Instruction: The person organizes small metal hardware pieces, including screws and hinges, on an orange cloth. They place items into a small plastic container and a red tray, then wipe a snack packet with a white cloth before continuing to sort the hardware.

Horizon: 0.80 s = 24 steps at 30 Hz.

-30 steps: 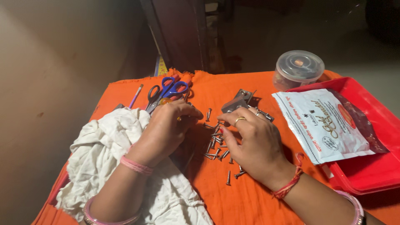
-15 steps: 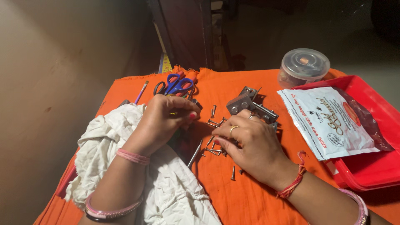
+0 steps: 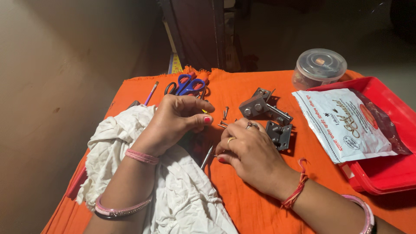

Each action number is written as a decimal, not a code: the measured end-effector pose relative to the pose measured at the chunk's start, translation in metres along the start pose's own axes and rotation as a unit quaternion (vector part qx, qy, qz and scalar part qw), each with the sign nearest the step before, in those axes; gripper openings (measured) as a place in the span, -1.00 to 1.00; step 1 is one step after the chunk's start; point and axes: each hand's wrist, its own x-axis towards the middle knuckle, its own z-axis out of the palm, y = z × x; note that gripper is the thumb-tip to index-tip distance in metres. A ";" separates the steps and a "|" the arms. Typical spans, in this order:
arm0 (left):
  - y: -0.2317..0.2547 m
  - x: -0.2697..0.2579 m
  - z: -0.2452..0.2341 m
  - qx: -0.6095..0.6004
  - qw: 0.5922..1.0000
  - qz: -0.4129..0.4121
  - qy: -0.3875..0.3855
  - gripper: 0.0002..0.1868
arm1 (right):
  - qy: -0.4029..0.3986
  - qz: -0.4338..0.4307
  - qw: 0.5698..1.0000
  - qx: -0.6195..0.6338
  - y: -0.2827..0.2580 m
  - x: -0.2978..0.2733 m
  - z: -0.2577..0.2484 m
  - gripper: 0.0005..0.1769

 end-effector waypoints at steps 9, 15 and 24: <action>0.002 0.002 -0.001 -0.009 0.999 -0.029 0.018 -0.82 | 0.112 0.178 0.948 0.239 0.006 0.006 -0.006 -0.86; -0.005 0.005 -0.003 -0.087 0.996 -0.015 -0.009 -0.78 | 0.099 0.276 0.896 0.332 0.005 0.004 -0.003 -0.86; -0.010 0.007 0.003 -0.110 0.993 -0.003 -0.042 -0.79 | 0.107 0.293 0.813 0.492 0.033 0.004 0.004 -0.81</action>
